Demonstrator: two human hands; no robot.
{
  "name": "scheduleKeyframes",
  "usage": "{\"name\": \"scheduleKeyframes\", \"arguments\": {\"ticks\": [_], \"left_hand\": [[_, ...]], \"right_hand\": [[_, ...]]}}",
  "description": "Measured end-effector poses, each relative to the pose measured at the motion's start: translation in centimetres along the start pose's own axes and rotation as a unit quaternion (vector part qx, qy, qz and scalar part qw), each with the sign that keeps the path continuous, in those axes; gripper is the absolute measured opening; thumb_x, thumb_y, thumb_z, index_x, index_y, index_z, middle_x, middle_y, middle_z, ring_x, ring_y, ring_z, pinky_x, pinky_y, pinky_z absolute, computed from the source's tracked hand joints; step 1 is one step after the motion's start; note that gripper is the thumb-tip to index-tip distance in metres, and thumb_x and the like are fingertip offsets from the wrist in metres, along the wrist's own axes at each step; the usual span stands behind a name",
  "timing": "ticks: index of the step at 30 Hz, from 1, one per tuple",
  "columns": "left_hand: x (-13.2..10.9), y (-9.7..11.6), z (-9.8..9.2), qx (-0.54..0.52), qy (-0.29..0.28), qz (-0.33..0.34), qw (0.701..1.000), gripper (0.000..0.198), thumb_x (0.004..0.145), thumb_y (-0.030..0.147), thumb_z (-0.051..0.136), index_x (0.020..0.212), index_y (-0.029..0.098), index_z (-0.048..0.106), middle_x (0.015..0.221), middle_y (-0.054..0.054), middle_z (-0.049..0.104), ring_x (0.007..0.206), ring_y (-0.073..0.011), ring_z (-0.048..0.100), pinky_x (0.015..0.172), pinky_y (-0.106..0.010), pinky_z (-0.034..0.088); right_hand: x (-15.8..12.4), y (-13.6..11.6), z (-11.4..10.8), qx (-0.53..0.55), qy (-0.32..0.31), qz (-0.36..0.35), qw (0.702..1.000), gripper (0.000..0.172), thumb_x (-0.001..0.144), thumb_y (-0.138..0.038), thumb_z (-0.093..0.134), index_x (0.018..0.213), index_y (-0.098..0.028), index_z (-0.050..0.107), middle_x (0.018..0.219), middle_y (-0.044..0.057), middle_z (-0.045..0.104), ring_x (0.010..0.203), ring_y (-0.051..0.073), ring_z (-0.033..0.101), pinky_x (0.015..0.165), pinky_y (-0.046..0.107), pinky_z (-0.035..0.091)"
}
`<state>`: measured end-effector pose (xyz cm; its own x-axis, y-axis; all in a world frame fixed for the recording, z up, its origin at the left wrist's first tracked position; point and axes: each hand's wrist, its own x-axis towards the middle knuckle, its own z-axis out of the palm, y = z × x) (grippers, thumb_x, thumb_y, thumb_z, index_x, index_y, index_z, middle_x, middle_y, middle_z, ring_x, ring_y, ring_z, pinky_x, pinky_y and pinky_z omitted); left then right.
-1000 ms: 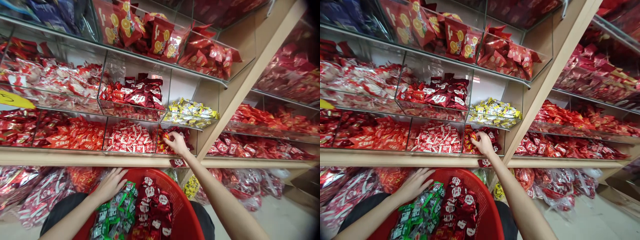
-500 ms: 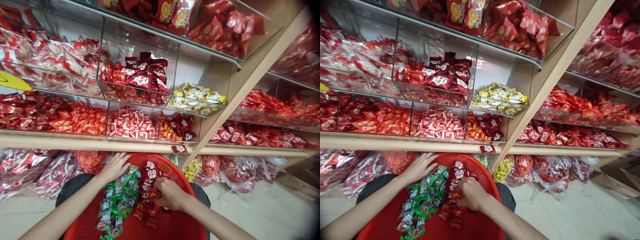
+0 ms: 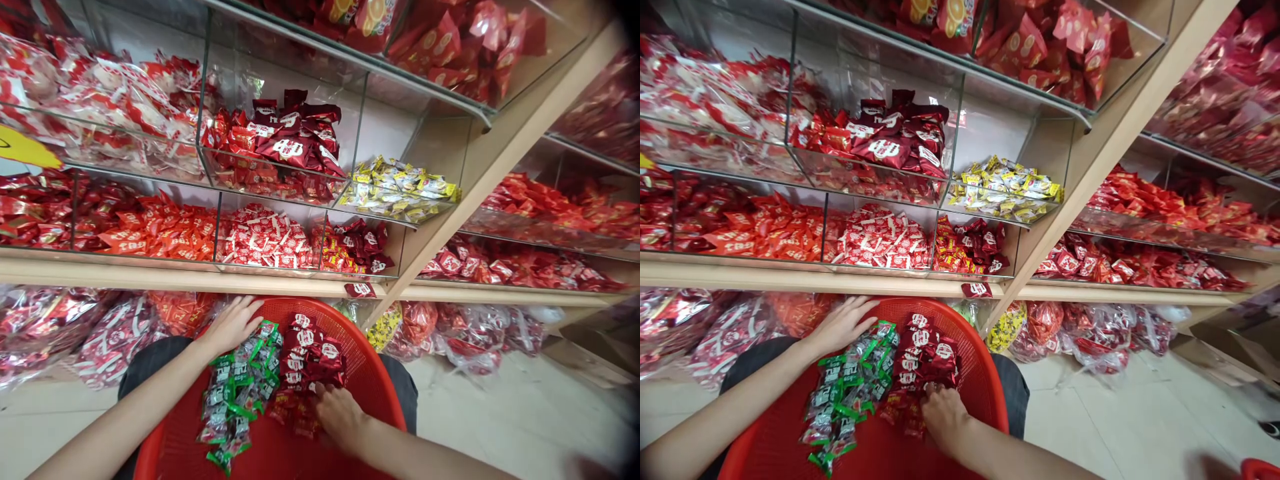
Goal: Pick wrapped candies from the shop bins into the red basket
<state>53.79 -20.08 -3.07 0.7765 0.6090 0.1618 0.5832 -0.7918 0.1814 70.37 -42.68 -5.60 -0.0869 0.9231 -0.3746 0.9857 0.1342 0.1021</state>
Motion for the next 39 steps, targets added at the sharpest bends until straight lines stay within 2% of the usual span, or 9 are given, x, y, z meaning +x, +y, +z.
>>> {"name": "scheduleKeyframes", "arguments": {"ticks": [3,7,11,17,24,27,31,35,39], "left_hand": [[0.0,0.0,0.0,-0.004,0.001,0.003,1.000,0.045,0.087,0.041,0.033,0.125,0.021,0.046,0.126,-0.010,0.047,0.116,-0.0257,0.043,0.096,-0.039,0.036],[0.1,0.0,-0.1,0.001,-0.005,0.003,1.000,0.046,0.088,0.042,0.032,0.125,0.019,0.045,0.128,-0.010,0.045,0.118,-0.0258,0.041,0.098,-0.038,0.034],[0.1,0.1,-0.1,0.009,-0.013,-0.007,1.000,0.046,0.088,0.043,0.031,0.126,0.022,0.044,0.129,-0.008,0.045,0.117,-0.0269,0.042,0.097,-0.039,0.035],[0.1,0.1,-0.1,0.006,-0.013,0.005,1.000,0.046,0.088,0.043,0.030,0.126,0.021,0.044,0.127,-0.009,0.046,0.115,-0.0261,0.043,0.096,-0.038,0.035],[0.1,-0.2,0.3,0.008,-0.006,0.002,1.000,0.046,0.088,0.043,0.031,0.126,0.021,0.045,0.130,-0.009,0.045,0.118,-0.0264,0.041,0.097,-0.039,0.035],[0.1,-0.4,0.5,0.006,-0.007,-0.002,1.000,0.047,0.087,0.044,0.031,0.126,0.020,0.046,0.131,-0.010,0.044,0.120,-0.0276,0.040,0.098,-0.039,0.034],[0.0,-0.5,0.7,0.005,0.008,-0.007,1.000,0.046,0.086,0.045,0.032,0.124,0.023,0.047,0.131,-0.008,0.045,0.119,-0.0271,0.042,0.098,-0.038,0.035],[0.1,-0.8,0.9,-0.006,0.007,-0.003,1.000,0.047,0.087,0.045,0.031,0.124,0.022,0.048,0.131,-0.009,0.046,0.120,-0.0262,0.042,0.098,-0.039,0.035],[0.1,-0.9,1.0,-0.009,0.003,-0.008,1.000,0.048,0.086,0.045,0.032,0.125,0.022,0.047,0.132,-0.010,0.045,0.121,-0.0275,0.040,0.099,-0.041,0.034]], "right_hand": [[0.2,-0.4,0.9,-0.010,-0.003,0.006,1.000,0.022,0.066,-0.025,0.068,0.084,-0.012,0.067,0.104,0.017,0.061,0.092,0.027,0.058,0.069,0.034,0.051],[-0.2,-1.0,1.6,-0.012,-0.051,-0.002,0.999,0.013,0.069,-0.013,0.064,0.081,-0.014,0.068,0.090,0.013,0.067,0.084,0.023,0.062,0.069,0.031,0.050],[-0.8,-0.6,0.7,-0.011,-0.023,0.019,0.999,0.023,0.074,-0.001,0.051,0.081,-0.016,0.068,0.084,0.011,0.068,0.080,0.019,0.064,0.069,0.028,0.049],[-0.8,0.6,-1.1,0.010,-0.037,0.030,0.999,0.016,0.070,-0.016,0.064,0.086,-0.014,0.067,0.082,0.012,0.067,0.079,0.023,0.064,0.066,0.028,0.050],[-0.8,-0.8,-1.4,0.001,-0.041,0.056,0.998,0.023,0.076,-0.004,0.052,0.087,-0.015,0.068,0.086,0.013,0.068,0.080,0.022,0.065,0.064,0.029,0.051],[-0.5,-0.4,-4.1,0.025,-0.061,0.062,0.996,0.016,0.071,-0.018,0.065,0.086,-0.013,0.068,0.084,0.013,0.068,0.079,0.026,0.065,0.063,0.031,0.051],[-0.5,3.0,-11.4,0.048,0.007,0.065,0.997,0.028,0.073,-0.041,0.063,0.081,-0.015,0.067,0.082,0.012,0.068,0.079,0.026,0.064,0.061,0.030,0.047],[0.3,9.1,-18.7,0.086,0.184,0.105,0.973,0.016,0.080,-0.033,0.055,0.082,-0.020,0.064,0.077,0.004,0.066,0.071,0.017,0.061,0.059,0.024,0.040],[2.8,14.8,-21.5,0.030,0.268,0.091,0.959,0.020,0.079,-0.011,0.048,0.092,-0.020,0.061,0.088,0.005,0.062,0.082,0.016,0.057,0.066,0.023,0.037]]}}
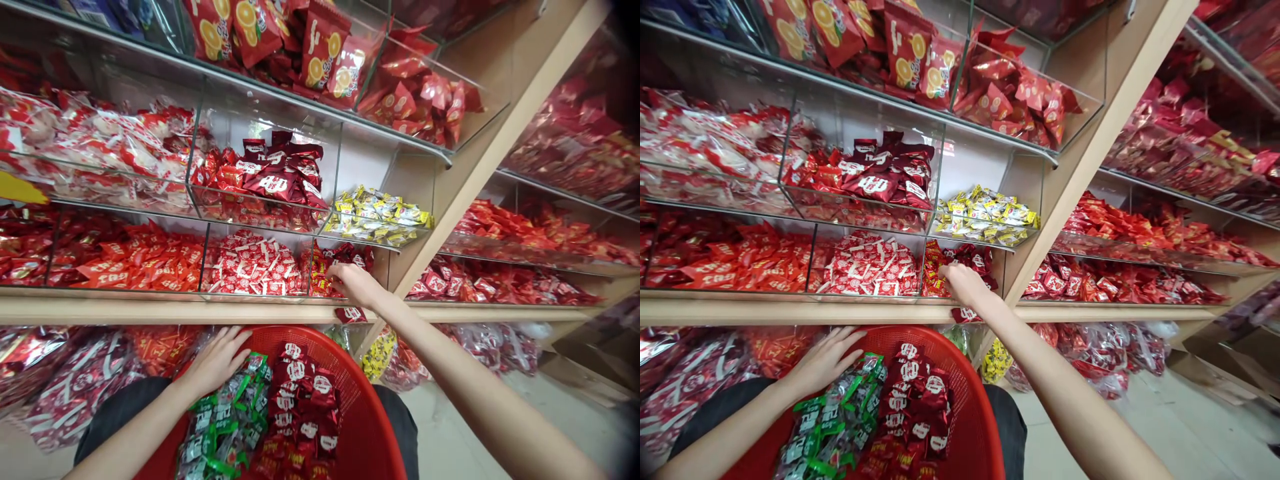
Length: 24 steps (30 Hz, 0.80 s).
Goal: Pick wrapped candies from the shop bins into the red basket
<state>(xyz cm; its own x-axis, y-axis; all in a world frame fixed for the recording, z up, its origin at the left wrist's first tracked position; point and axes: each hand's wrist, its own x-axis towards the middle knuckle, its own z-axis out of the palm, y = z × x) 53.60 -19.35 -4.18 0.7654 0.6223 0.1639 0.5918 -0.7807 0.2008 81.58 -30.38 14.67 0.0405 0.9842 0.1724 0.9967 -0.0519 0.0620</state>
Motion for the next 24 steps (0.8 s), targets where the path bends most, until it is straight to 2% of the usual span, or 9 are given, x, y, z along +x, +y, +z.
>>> {"name": "scheduleKeyframes", "arguments": {"ticks": [3,6,11,15,19,22,24], "left_hand": [[0.0,0.1,-0.1,0.005,-0.011,-0.014,1.000,0.048,0.086,0.045,0.032,0.126,0.022,0.046,0.135,-0.010,0.043,0.123,-0.0278,0.039,0.099,-0.041,0.033],[-0.1,0.3,-0.2,0.010,-0.018,-0.027,0.999,0.047,0.086,0.044,0.033,0.126,0.023,0.046,0.136,-0.009,0.042,0.123,-0.0283,0.038,0.100,-0.041,0.034],[-0.1,0.3,-0.2,0.005,-0.002,-0.024,1.000,0.046,0.086,0.044,0.036,0.124,0.023,0.049,0.134,-0.009,0.044,0.122,-0.0296,0.040,0.100,-0.042,0.034],[-0.1,0.2,0.0,0.008,0.007,-0.018,1.000,0.045,0.086,0.044,0.036,0.124,0.024,0.049,0.133,-0.009,0.045,0.122,-0.0293,0.041,0.099,-0.042,0.036],[0.0,0.0,0.3,0.019,0.015,-0.014,1.000,0.044,0.086,0.044,0.037,0.123,0.024,0.051,0.133,-0.010,0.046,0.121,-0.0296,0.042,0.099,-0.042,0.036],[0.0,-0.2,0.6,0.025,0.018,-0.009,0.999,0.044,0.085,0.044,0.038,0.122,0.024,0.052,0.132,-0.010,0.046,0.121,-0.0296,0.042,0.099,-0.042,0.036],[0.1,-0.3,0.7,0.024,0.025,-0.008,0.999,0.043,0.085,0.045,0.039,0.121,0.025,0.053,0.131,-0.009,0.047,0.120,-0.0294,0.043,0.098,-0.041,0.037]], "right_hand": [[2.0,1.7,1.4,-0.025,-0.023,-0.043,0.999,0.034,0.075,-0.002,0.044,0.099,-0.020,0.060,0.097,0.006,0.058,0.090,0.016,0.056,0.069,0.022,0.037],[3.1,1.9,2.8,-0.057,-0.050,-0.080,0.994,0.040,0.073,0.001,0.043,0.103,-0.021,0.058,0.100,0.006,0.055,0.090,0.016,0.055,0.067,0.022,0.037],[3.8,1.5,3.3,-0.071,-0.057,-0.100,0.991,0.035,0.074,-0.002,0.044,0.098,-0.021,0.059,0.096,0.007,0.054,0.084,0.017,0.056,0.060,0.023,0.036],[3.8,1.9,2.9,-0.058,-0.052,-0.107,0.991,0.025,0.072,-0.011,0.054,0.095,-0.020,0.059,0.097,0.007,0.054,0.081,0.017,0.056,0.057,0.023,0.035],[3.6,2.7,2.5,0.027,-0.016,-0.056,0.998,0.024,0.069,-0.027,0.062,0.092,-0.020,0.057,0.091,0.003,0.058,0.076,0.014,0.055,0.057,0.020,0.035],[4.1,3.1,2.3,0.053,0.010,0.011,0.998,0.026,0.076,-0.037,0.053,0.093,-0.017,0.054,0.078,0.001,0.060,0.067,0.012,0.054,0.055,0.020,0.035],[4.9,3.2,2.3,0.052,0.021,0.051,0.997,0.027,0.079,-0.038,0.048,0.090,-0.015,0.054,0.077,0.003,0.061,0.068,0.014,0.055,0.055,0.021,0.035]]}}
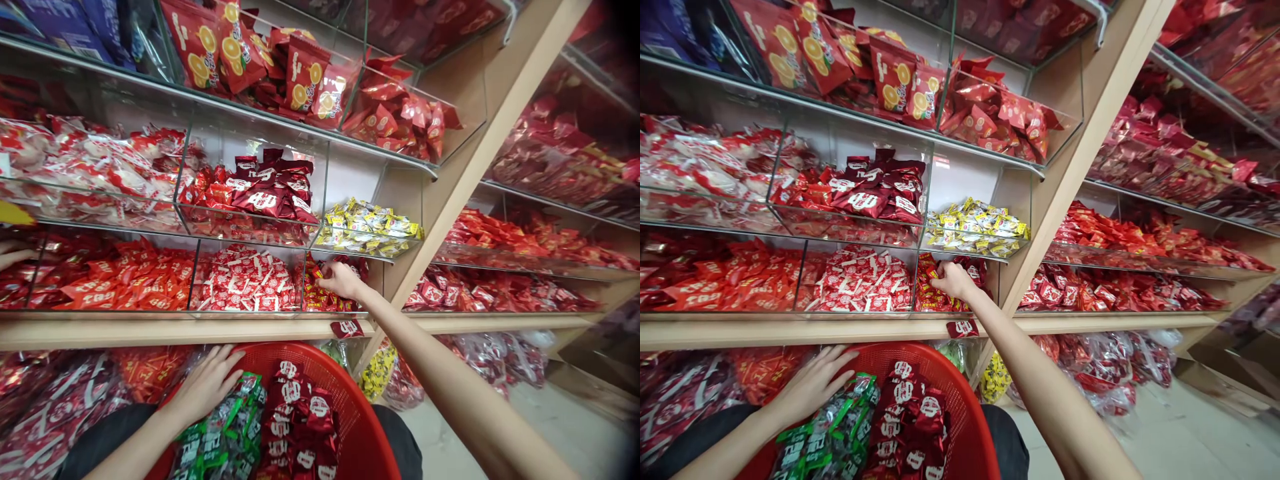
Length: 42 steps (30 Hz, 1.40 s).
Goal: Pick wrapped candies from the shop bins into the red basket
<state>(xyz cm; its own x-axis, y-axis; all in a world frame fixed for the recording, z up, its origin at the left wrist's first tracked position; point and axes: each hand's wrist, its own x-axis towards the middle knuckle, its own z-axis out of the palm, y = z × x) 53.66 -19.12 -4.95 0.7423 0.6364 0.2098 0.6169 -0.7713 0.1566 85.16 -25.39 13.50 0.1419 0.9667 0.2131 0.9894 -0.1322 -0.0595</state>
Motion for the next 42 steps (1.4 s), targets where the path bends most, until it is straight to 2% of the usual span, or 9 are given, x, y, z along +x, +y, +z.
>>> {"name": "scheduleKeyframes", "arguments": {"ticks": [3,9,23,26,28,30,32,36,42], "left_hand": [[0.1,0.0,0.1,0.002,0.004,0.002,1.000,0.043,0.085,0.046,0.038,0.120,0.026,0.053,0.131,-0.009,0.048,0.120,-0.0298,0.043,0.097,-0.042,0.038],[0.0,-0.1,0.0,0.009,0.014,0.013,1.000,0.044,0.084,0.047,0.038,0.119,0.025,0.055,0.129,-0.009,0.049,0.117,-0.0288,0.046,0.096,-0.041,0.040],[-0.1,-0.4,0.6,0.002,0.021,0.020,1.000,0.042,0.085,0.045,0.038,0.119,0.026,0.054,0.131,-0.008,0.047,0.119,-0.0271,0.044,0.096,-0.040,0.039],[-0.1,-0.3,0.3,0.002,0.021,0.021,1.000,0.042,0.085,0.046,0.038,0.118,0.025,0.054,0.131,-0.009,0.047,0.119,-0.0274,0.044,0.096,-0.040,0.039],[-0.1,-0.2,0.1,0.002,0.021,0.027,0.999,0.042,0.085,0.046,0.038,0.118,0.024,0.055,0.130,-0.009,0.048,0.119,-0.0269,0.045,0.096,-0.039,0.040],[0.0,0.0,-0.2,0.001,0.024,0.033,0.999,0.042,0.085,0.046,0.038,0.117,0.024,0.056,0.129,-0.009,0.049,0.118,-0.0264,0.046,0.095,-0.039,0.040],[0.0,0.1,-0.4,-0.003,0.027,0.033,0.999,0.042,0.085,0.046,0.038,0.116,0.024,0.056,0.129,-0.009,0.049,0.117,-0.0265,0.046,0.095,-0.039,0.041],[0.0,0.2,-0.4,-0.008,0.019,0.021,1.000,0.042,0.085,0.046,0.038,0.117,0.024,0.056,0.129,-0.009,0.049,0.117,-0.0277,0.047,0.095,-0.040,0.040],[0.0,0.1,-0.1,-0.010,0.011,0.010,1.000,0.043,0.085,0.046,0.038,0.119,0.025,0.054,0.130,-0.009,0.048,0.118,-0.0286,0.045,0.096,-0.041,0.039]], "right_hand": [[1.1,-0.3,0.2,-0.009,0.006,0.021,1.000,0.024,0.079,-0.033,0.048,0.091,-0.014,0.055,0.082,0.006,0.062,0.075,0.016,0.057,0.059,0.022,0.037],[1.8,-1.4,0.7,-0.043,-0.014,-0.056,0.997,0.032,0.073,-0.015,0.054,0.105,-0.018,0.052,0.105,0.008,0.059,0.088,0.018,0.057,0.068,0.024,0.038],[2.2,-0.7,1.2,-0.086,-0.008,-0.154,0.984,0.025,0.080,-0.014,0.049,0.103,-0.022,0.055,0.112,0.009,0.053,0.089,0.021,0.058,0.069,0.027,0.041],[2.3,-0.2,1.2,-0.025,0.023,-0.153,0.988,0.023,0.080,-0.019,0.052,0.103,-0.020,0.055,0.111,0.009,0.054,0.093,0.020,0.056,0.075,0.028,0.041],[2.1,0.1,1.4,0.108,0.067,-0.134,0.983,0.024,0.079,-0.025,0.056,0.102,-0.018,0.056,0.104,0.008,0.057,0.091,0.019,0.056,0.077,0.029,0.042],[1.8,0.4,1.7,0.295,0.097,-0.088,0.946,0.027,0.076,-0.032,0.059,0.097,-0.016,0.056,0.091,0.005,0.061,0.080,0.017,0.057,0.070,0.028,0.044],[1.1,0.5,2.0,0.460,0.093,-0.032,0.883,0.031,0.071,-0.040,0.062,0.090,-0.016,0.056,0.077,0.000,0.060,0.069,0.014,0.057,0.059,0.025,0.044],[-0.4,0.5,2.3,0.644,0.060,0.042,0.761,0.034,0.061,-0.040,0.070,0.078,-0.016,0.053,0.070,-0.002,0.058,0.064,0.010,0.058,0.051,0.018,0.042],[-2.6,0.3,1.7,0.705,0.026,0.101,0.702,0.031,0.063,-0.036,0.071,0.081,-0.016,0.055,0.067,-0.003,0.059,0.059,0.006,0.056,0.052,0.015,0.043]]}}
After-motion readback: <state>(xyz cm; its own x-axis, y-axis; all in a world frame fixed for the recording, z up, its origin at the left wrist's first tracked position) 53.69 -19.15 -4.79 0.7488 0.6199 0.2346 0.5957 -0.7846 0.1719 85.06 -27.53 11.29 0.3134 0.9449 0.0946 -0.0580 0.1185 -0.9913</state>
